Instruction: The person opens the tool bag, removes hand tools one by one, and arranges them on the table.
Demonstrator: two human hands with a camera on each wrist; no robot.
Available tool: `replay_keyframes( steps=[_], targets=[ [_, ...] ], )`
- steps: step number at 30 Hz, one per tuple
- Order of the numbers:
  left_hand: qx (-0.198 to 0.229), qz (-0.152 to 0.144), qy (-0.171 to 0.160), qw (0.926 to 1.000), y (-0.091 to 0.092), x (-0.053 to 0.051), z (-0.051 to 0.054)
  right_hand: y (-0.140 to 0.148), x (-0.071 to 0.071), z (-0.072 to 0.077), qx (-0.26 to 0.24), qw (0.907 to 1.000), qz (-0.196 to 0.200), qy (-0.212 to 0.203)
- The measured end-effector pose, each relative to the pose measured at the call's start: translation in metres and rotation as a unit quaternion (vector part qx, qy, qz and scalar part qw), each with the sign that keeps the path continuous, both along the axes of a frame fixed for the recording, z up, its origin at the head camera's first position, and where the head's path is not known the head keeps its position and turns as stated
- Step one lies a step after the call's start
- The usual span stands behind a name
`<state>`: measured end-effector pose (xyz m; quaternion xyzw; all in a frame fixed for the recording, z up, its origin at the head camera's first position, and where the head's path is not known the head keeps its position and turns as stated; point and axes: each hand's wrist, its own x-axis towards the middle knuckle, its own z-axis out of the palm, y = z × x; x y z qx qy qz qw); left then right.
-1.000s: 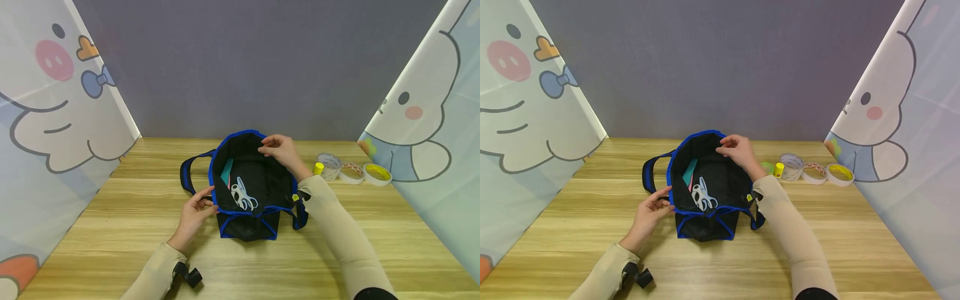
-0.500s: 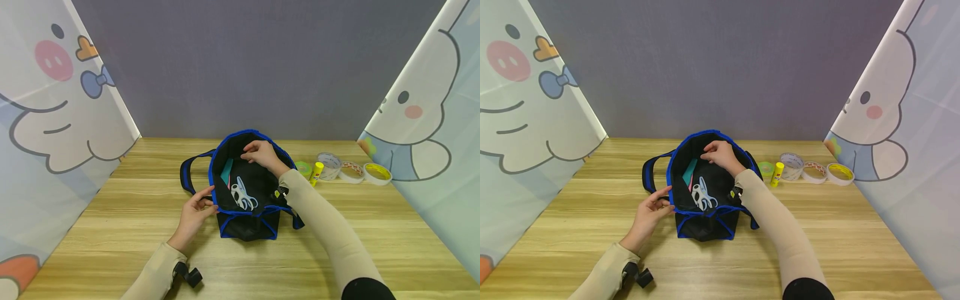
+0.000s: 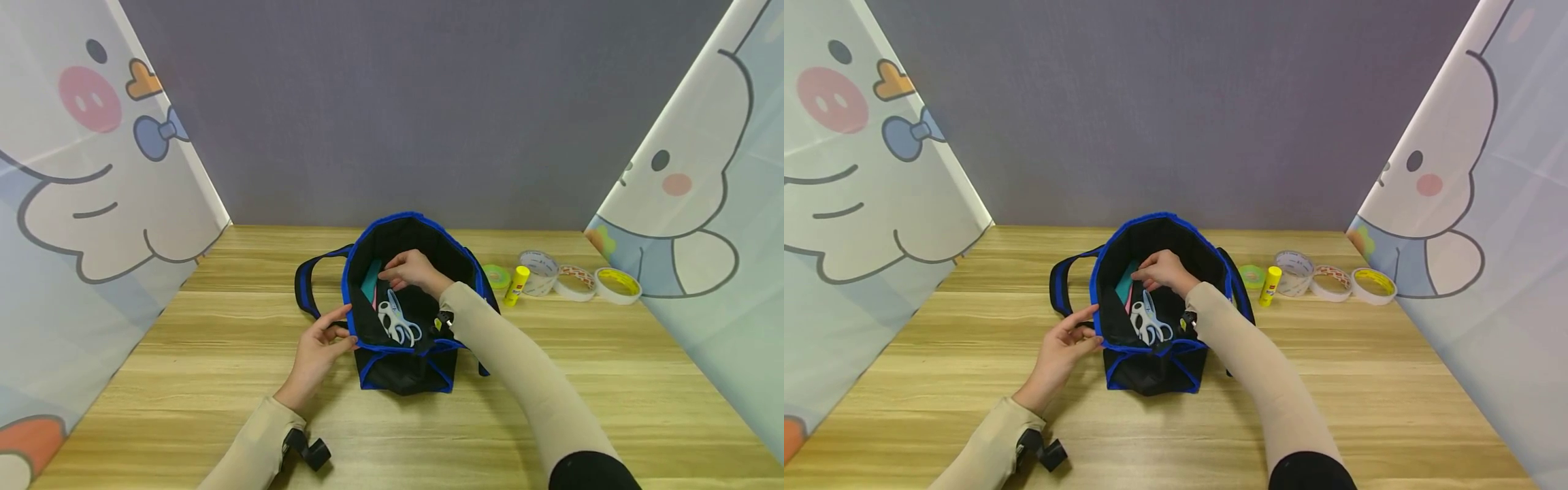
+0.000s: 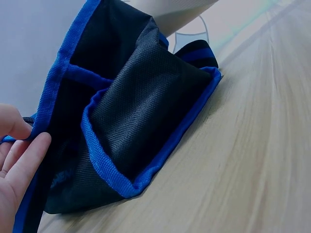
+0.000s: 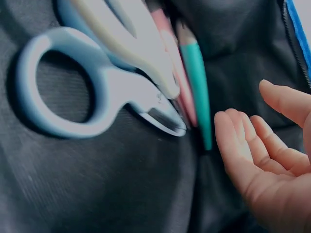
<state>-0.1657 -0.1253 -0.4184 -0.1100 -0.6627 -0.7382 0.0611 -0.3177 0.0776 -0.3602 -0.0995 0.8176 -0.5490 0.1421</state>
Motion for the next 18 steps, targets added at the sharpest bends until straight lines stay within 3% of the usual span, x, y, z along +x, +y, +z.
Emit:
replay_keyframes(
  steps=[8, 18],
  targets=[
    [0.001, -0.001, 0.001, 1.0, 0.0, 0.0, 0.0, -0.012, -0.004, -0.012, -0.022, 0.9943, -0.006, -0.104],
    [0.0, -0.004, 0.0, 1.0, 0.0, 0.0, 0.0, -0.022, -0.006, -0.013, -0.007, 0.9886, -0.011, -0.15]
  ],
)
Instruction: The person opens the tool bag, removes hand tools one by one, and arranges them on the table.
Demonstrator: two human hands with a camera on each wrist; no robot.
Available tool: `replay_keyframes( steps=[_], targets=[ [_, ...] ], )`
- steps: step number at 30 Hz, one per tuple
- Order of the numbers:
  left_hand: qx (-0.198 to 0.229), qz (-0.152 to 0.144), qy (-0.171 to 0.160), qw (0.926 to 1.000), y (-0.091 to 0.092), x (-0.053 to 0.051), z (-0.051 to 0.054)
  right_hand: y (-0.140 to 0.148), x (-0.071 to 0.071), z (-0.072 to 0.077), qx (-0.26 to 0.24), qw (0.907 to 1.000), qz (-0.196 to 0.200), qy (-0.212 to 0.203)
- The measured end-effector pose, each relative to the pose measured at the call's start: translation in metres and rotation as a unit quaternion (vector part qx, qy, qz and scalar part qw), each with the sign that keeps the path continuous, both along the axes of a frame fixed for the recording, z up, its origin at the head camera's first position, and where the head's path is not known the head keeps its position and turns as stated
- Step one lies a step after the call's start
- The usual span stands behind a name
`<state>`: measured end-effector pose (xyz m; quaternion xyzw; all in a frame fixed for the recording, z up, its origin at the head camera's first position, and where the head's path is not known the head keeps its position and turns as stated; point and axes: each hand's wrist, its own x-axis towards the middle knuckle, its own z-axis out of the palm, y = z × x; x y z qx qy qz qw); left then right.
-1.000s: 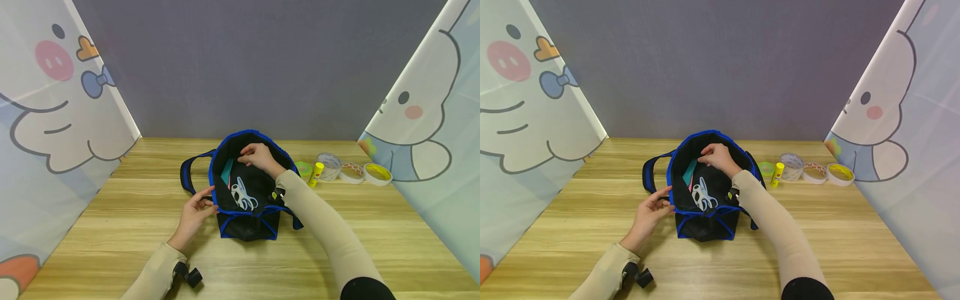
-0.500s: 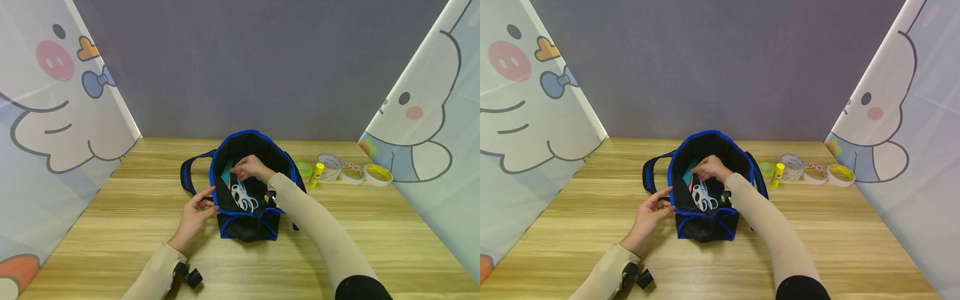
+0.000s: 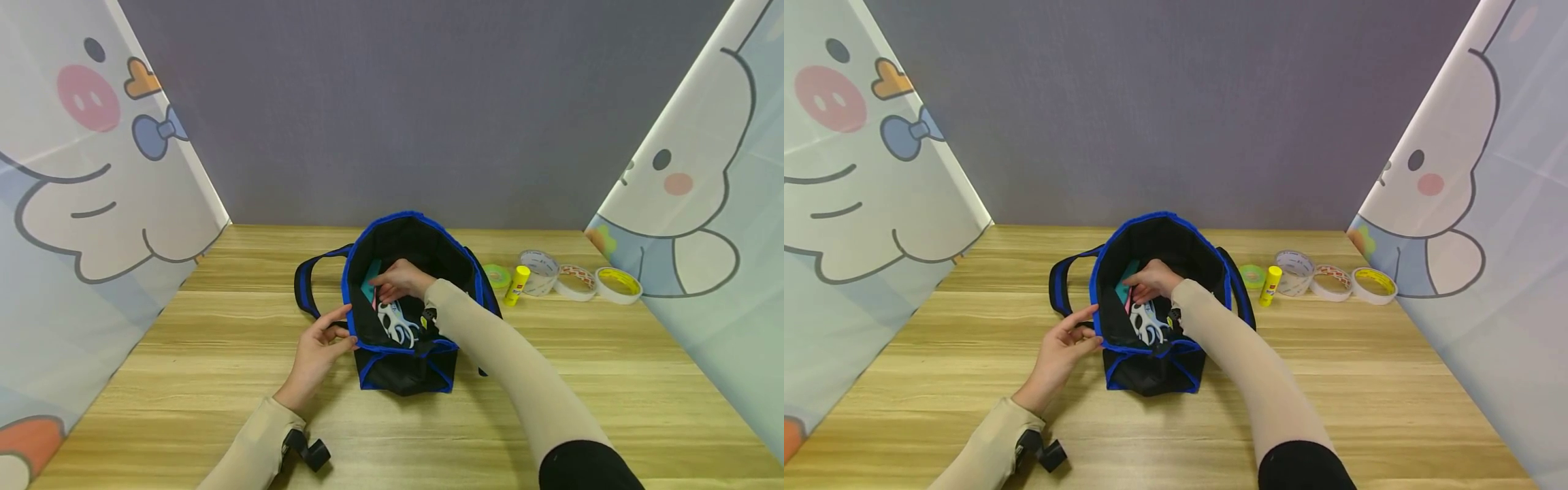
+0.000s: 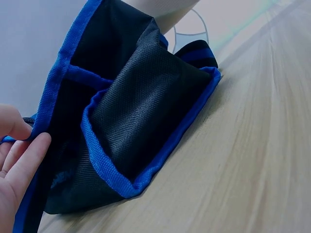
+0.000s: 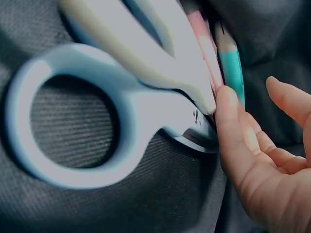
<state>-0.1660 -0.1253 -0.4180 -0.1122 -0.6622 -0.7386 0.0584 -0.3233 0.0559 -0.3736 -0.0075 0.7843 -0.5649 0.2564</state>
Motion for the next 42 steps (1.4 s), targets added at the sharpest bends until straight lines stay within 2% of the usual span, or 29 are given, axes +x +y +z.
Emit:
replay_keyframes(
  steps=[8, 16, 20, 24, 32, 42],
  targets=[
    [-0.002, -0.001, 0.002, 1.0, -0.001, 0.0, 0.001, -0.011, 0.001, -0.001, 0.062, 0.9978, 0.011, 0.019],
    [-0.006, 0.0, 0.012, 0.9999, 0.001, 0.0, 0.0, -0.021, -0.001, -0.005, 0.146, 0.9881, 0.008, 0.048],
    [-0.005, -0.002, 0.009, 0.9999, 0.001, 0.001, 0.0, -0.023, -0.003, -0.008, 0.166, 0.9851, 0.003, 0.046],
    [-0.006, -0.001, 0.007, 1.0, 0.001, 0.001, -0.001, -0.023, -0.003, -0.007, 0.155, 0.987, 0.0, 0.04],
    [-0.006, 0.004, 0.013, 0.9999, 0.001, 0.001, -0.001, -0.017, 0.0, -0.003, 0.1, 0.995, 0.004, 0.005],
    [-0.009, 0.004, 0.011, 0.9999, 0.002, 0.002, 0.001, -0.016, -0.003, 0.0, 0.081, 0.9964, 0.005, -0.025]
  ],
)
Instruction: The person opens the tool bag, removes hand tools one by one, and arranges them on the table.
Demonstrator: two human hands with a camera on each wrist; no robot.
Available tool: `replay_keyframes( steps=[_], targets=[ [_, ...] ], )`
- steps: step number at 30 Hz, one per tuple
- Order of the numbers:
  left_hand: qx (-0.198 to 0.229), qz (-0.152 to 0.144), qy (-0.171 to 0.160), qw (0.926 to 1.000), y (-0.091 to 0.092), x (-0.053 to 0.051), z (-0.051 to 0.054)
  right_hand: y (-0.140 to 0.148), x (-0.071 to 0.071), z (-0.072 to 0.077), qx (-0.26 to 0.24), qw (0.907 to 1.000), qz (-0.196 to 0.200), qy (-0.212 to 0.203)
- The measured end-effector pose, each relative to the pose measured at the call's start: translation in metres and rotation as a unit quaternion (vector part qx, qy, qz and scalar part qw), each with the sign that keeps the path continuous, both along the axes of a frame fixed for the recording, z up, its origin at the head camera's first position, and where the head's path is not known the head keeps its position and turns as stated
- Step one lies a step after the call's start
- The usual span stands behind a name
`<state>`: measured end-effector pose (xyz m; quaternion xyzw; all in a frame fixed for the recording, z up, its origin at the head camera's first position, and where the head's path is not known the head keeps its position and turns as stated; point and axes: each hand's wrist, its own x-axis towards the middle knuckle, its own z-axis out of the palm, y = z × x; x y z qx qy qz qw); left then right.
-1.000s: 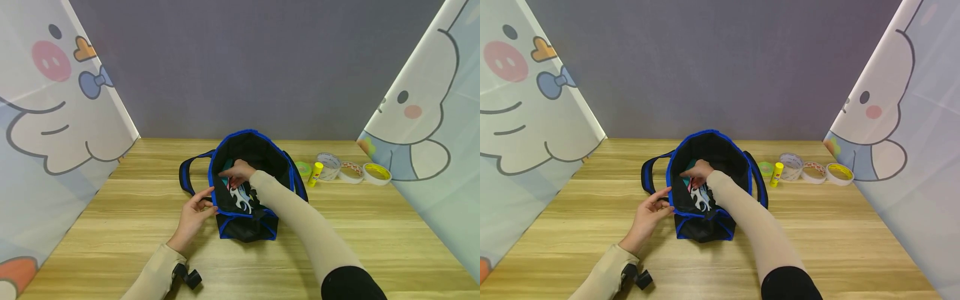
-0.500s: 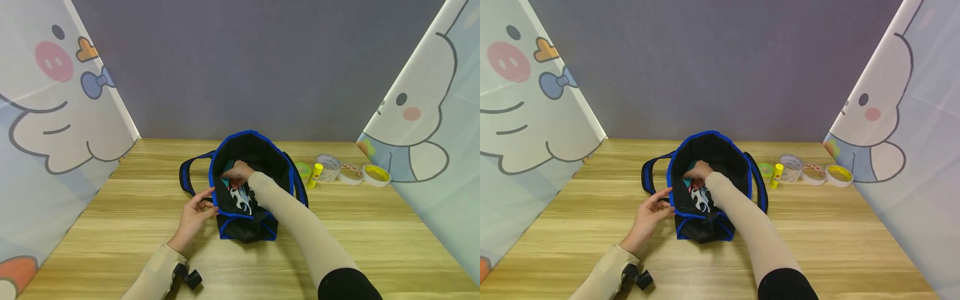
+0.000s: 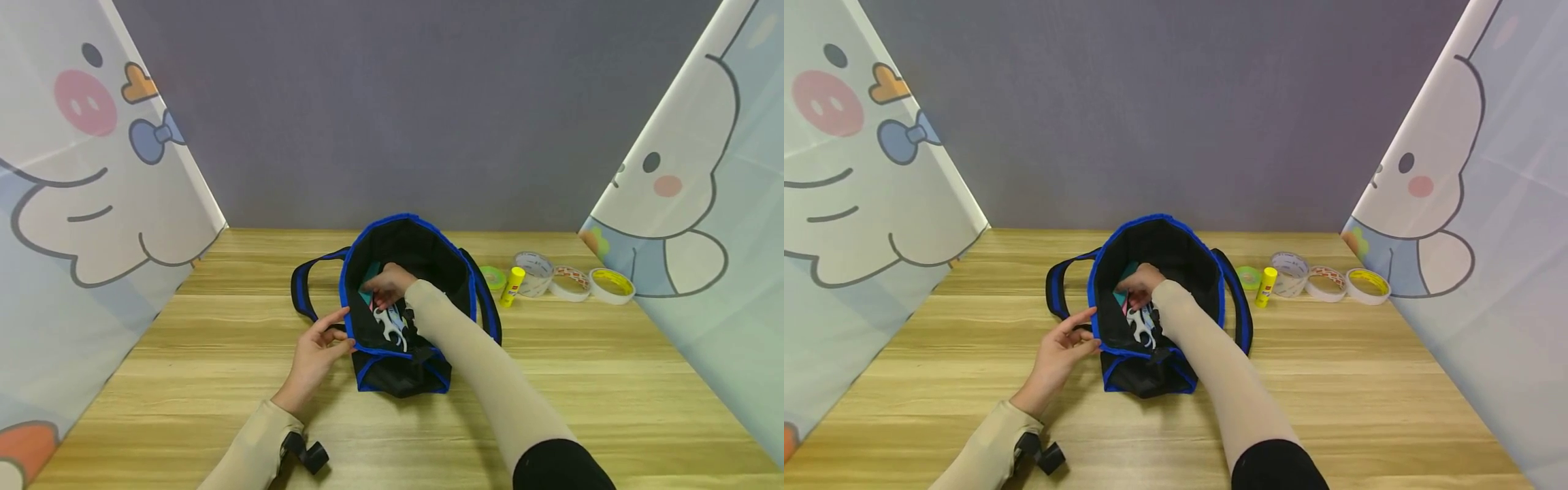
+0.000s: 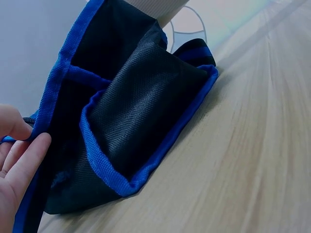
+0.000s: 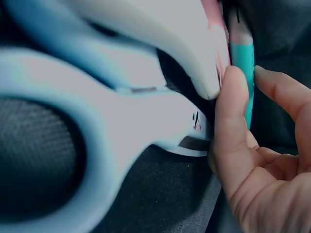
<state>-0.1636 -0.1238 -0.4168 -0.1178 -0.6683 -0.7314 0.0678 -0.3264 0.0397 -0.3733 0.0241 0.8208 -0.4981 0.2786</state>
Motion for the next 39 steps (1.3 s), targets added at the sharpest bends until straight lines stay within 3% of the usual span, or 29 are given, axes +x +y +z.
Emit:
replay_keyframes(
  steps=[8, 15, 19, 25, 32, 39],
  targets=[
    [-0.005, 0.001, 0.003, 1.0, -0.002, 0.0, -0.001, -0.001, -0.006, -0.004, -0.024, 0.9993, -0.005, -0.028],
    [-0.005, 0.002, 0.003, 1.0, -0.002, 0.001, -0.001, -0.009, 0.0, -0.009, 0.025, 0.9982, -0.038, 0.04],
    [-0.006, 0.001, 0.008, 0.9999, -0.002, 0.0, -0.002, -0.01, -0.002, -0.012, 0.038, 0.997, -0.042, 0.052],
    [-0.005, 0.002, 0.012, 0.9999, -0.002, 0.0, -0.002, -0.004, -0.001, -0.007, 0.014, 0.9992, -0.015, 0.035],
    [-0.003, -0.003, 0.013, 0.9999, -0.001, 0.0, -0.002, 0.008, -0.006, -0.004, -0.043, 0.9989, -0.005, -0.018],
    [-0.002, -0.005, 0.008, 1.0, 0.0, -0.001, -0.001, 0.019, -0.004, 0.0, -0.059, 0.9974, 0.034, -0.024]
  ],
)
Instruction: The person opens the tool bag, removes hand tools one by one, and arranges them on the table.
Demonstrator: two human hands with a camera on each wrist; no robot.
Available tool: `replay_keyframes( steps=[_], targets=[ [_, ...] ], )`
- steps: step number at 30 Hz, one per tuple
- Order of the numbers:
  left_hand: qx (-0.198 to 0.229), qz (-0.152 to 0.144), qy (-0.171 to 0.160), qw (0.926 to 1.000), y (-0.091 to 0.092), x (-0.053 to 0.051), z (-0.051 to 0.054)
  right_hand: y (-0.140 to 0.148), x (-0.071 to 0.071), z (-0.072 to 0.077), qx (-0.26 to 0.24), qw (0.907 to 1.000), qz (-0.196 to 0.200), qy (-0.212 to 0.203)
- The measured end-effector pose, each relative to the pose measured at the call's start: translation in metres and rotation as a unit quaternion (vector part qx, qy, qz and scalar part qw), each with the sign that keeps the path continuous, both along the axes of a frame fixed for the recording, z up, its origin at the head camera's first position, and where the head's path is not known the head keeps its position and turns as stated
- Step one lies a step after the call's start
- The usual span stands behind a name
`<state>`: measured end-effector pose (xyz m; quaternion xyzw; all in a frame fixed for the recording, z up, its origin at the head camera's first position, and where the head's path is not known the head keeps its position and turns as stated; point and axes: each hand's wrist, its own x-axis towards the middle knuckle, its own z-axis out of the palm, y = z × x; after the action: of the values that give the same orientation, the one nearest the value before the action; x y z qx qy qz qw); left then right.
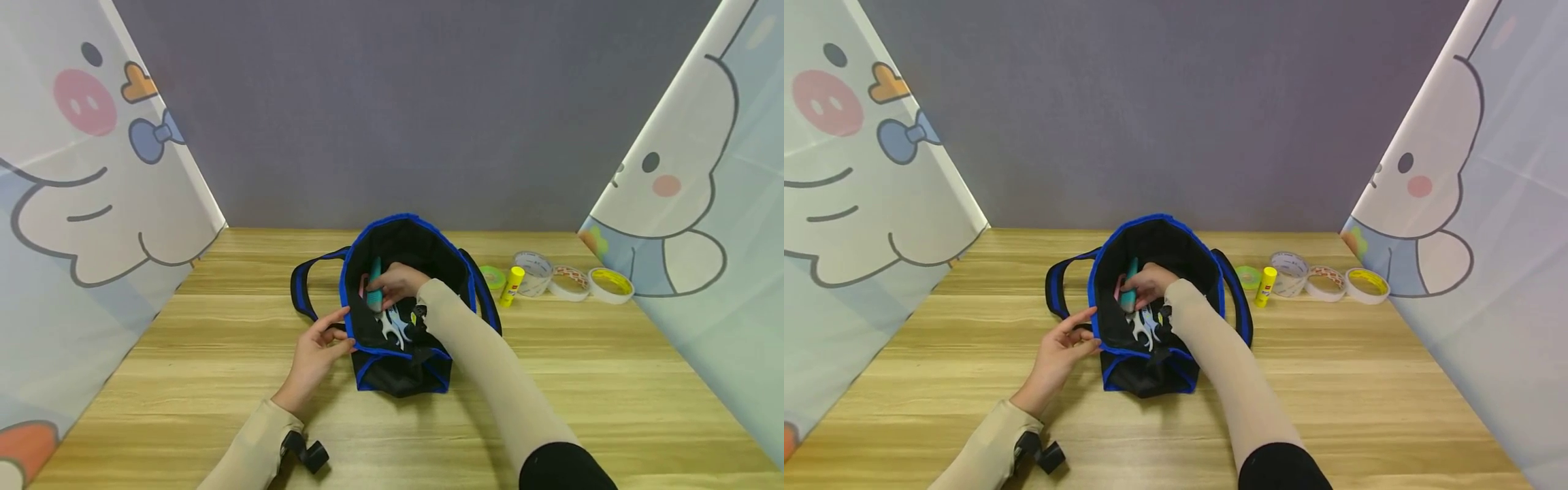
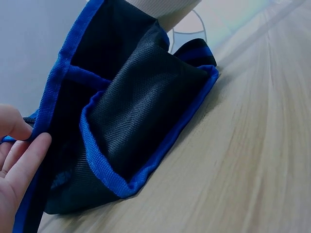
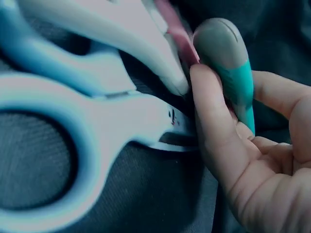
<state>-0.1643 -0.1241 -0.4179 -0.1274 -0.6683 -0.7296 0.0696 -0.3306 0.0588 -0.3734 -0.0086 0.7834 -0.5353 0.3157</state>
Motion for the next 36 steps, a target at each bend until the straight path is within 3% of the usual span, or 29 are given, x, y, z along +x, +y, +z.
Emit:
replay_keyframes(
  steps=[6, 12, 24, 31, 36],
  targets=[
    [-0.006, 0.001, -0.004, 1.0, -0.002, -0.001, -0.001, 0.009, 0.004, 0.007, -0.039, 0.9985, 0.031, -0.022],
    [-0.006, 0.001, -0.01, 0.9999, -0.002, -0.002, 0.0, 0.019, 0.007, 0.016, -0.087, 0.9952, 0.031, -0.031],
    [-0.006, -0.001, -0.009, 0.9999, -0.002, -0.001, -0.001, 0.037, 0.014, 0.021, -0.123, 0.9904, 0.053, 0.033],
    [-0.002, 0.0, -0.009, 1.0, -0.002, -0.002, -0.001, 0.041, 0.018, 0.02, -0.185, 0.9812, 0.022, 0.051],
    [-0.004, 0.001, -0.012, 0.9999, -0.002, -0.001, 0.0, 0.044, 0.025, 0.021, -0.235, 0.9695, 0.035, 0.06]
  ],
)
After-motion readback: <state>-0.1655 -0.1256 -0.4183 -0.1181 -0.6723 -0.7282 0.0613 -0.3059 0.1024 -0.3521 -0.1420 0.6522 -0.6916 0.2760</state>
